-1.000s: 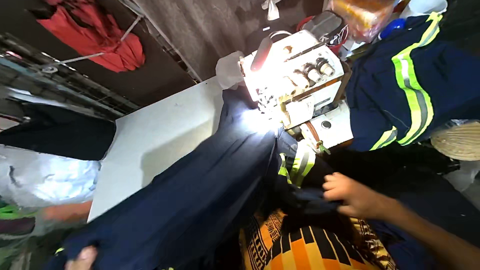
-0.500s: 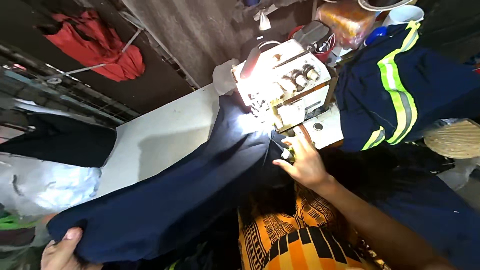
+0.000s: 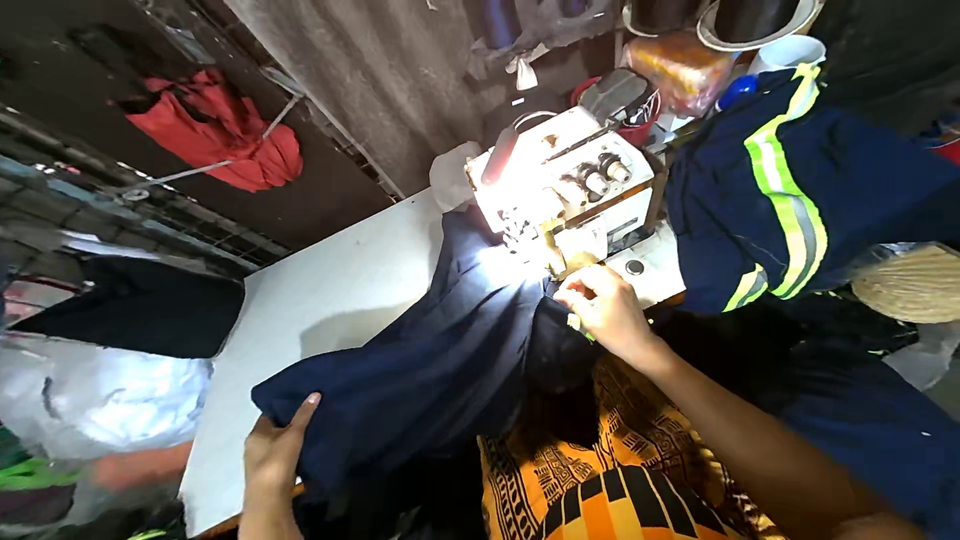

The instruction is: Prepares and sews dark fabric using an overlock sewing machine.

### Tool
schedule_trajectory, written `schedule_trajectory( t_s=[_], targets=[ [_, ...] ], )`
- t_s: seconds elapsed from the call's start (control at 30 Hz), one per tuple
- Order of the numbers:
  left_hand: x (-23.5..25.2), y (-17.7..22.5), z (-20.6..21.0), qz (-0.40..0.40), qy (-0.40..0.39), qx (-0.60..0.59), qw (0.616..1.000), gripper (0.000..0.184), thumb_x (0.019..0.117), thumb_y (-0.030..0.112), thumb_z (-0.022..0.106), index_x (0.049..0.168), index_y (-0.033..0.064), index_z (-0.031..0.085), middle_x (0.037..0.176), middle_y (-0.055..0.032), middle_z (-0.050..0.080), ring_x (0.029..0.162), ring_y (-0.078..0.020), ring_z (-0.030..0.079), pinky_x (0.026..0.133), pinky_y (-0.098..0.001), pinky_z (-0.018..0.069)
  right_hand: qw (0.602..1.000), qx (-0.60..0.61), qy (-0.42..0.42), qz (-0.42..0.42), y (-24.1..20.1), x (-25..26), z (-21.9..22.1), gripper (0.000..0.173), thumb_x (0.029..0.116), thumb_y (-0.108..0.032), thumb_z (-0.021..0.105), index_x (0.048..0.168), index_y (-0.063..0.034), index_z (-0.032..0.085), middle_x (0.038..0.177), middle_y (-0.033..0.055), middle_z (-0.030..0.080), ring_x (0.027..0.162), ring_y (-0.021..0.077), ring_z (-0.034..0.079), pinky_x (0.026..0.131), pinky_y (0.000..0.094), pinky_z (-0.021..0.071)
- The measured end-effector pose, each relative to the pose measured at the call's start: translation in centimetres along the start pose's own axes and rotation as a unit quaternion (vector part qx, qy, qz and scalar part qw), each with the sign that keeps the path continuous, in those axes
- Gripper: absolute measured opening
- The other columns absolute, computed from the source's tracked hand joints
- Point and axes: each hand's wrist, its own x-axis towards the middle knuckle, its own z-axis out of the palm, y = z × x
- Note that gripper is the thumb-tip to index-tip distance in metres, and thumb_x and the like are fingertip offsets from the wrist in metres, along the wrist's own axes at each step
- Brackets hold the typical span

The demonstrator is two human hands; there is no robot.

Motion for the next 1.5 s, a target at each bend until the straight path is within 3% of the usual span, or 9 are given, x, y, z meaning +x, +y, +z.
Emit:
schedule_trajectory(
  t_s=[0.07,0.27,0.4,0.5,0.57,0.73,0.9,1.07,1.5],
  targets=[
    [-0.1,0.2,1.7,0.017,0.025,0.055,0.998,0.064,0.0939,0.028,0.074,0.141,-0.0087,0.05,0.135,-0.0344,0.057,0.131,-0.0449,0.053,0.111,-0.0619,0.0385,0.996,-0.074,-0.037,-0.016,-0.5,-0.3,0.4,0.041,0.0872,-0.046,0.076,0.099,-0.007,0.076,0.091,0.0105,0.072,0.091,0.0305,0.069,0.086,0.053,0.0527],
    [-0.8,-0.9,4.1,0.094,0.094,0.147,0.98,0.061,0.0961,0.026,0.07,0.136,-0.0165,0.051,0.132,-0.0407,0.056,0.129,-0.0543,0.052,0.111,-0.0655,0.0364,0.999,-0.019,-0.038,0.007,1.1,0.1,0.0,0.015,0.0927,-0.017,0.07,0.097,-0.0055,0.079,0.093,0.0119,0.075,0.094,0.0301,0.071,0.092,0.0503,0.0541],
    [-0.2,-1.8,3.5,0.068,0.073,0.185,0.978,0.069,0.0947,0.037,0.071,0.136,-0.0153,0.052,0.138,-0.0422,0.05,0.134,-0.0574,0.045,0.111,-0.0705,0.032,0.976,0.014,-0.166,0.138,0.8,2.3,-1.3,0.03,0.0941,-0.021,0.073,0.118,-0.0027,0.071,0.09,0.012,0.072,0.089,0.0257,0.067,0.09,0.046,0.0519],
    [-0.8,1.6,1.1,-0.05,0.037,0.219,0.974,0.078,0.0903,0.048,0.075,0.142,-0.0063,0.052,0.147,-0.0424,0.041,0.139,-0.0646,0.031,0.106,-0.0842,0.0215,0.965,0.004,-0.229,0.13,1.3,3.7,-1.7,0.024,0.095,-0.022,0.071,0.106,-0.0015,0.076,0.102,0.0183,0.072,0.104,0.033,0.065,0.099,0.0524,0.047],
    [-3.9,6.3,1.5,0.029,0.107,0.209,0.972,0.078,0.093,0.043,0.07,0.148,-0.0069,0.046,0.147,-0.0456,0.037,0.137,-0.0691,0.028,0.102,-0.0865,0.0199,0.968,0.021,-0.22,0.117,2.0,3.8,-1.9,0.021,0.0919,-0.022,0.074,0.097,-0.0014,0.077,0.098,0.0177,0.072,0.1,0.0311,0.066,0.095,0.0521,0.0483],
    [-10.0,18.4,11.9,0.351,-0.053,0.017,0.935,0.048,0.1055,0.025,0.05,0.143,-0.0061,0.053,0.147,-0.026,0.053,0.14,-0.041,0.048,0.115,-0.055,0.0394,0.964,0.126,-0.182,0.148,2.9,2.1,-1.8,0.018,0.09,-0.019,0.077,0.095,-0.002,0.075,0.093,0.0093,0.071,0.089,0.0163,0.066,0.085,0.0385,0.054],
    [-10.1,20.4,20.0,0.494,-0.078,0.059,0.864,0.039,0.1046,0.024,0.048,0.132,0.0059,0.068,0.148,-0.0218,0.055,0.146,-0.0482,0.037,0.111,-0.0781,0.0212,0.965,0.16,-0.15,0.144,2.8,0.7,-2.1,0.015,0.0881,-0.019,0.076,0.09,-0.004,0.073,0.084,0.0024,0.066,0.079,0.0078,0.06,0.076,0.0301,0.0507],
    [-9.7,20.2,19.9,0.525,-0.052,0.113,0.842,0.038,0.1055,0.023,0.047,0.128,0.0034,0.07,0.14,-0.0227,0.061,0.139,-0.0494,0.047,0.108,-0.0782,0.0275,0.959,0.189,-0.157,0.142,2.9,0.9,-2.3,0.014,0.0888,-0.017,0.076,0.089,-0.0033,0.072,0.085,0.0017,0.065,0.079,0.0055,0.059,0.076,0.0265,0.0495],
    [-6.6,21.5,19.8,0.474,-0.144,0.172,0.852,0.046,0.1069,0.029,0.041,0.145,0.01,0.059,0.157,-0.0138,0.047,0.153,-0.0436,0.025,0.115,-0.0743,0.0191,0.952,0.224,-0.146,0.147,2.7,2.3,-1.5,0.012,0.088,-0.014,0.077,0.083,-0.0052,0.069,0.078,-0.0011,0.064,0.075,0.0024,0.057,0.073,0.0234,0.0475]
  ],
)
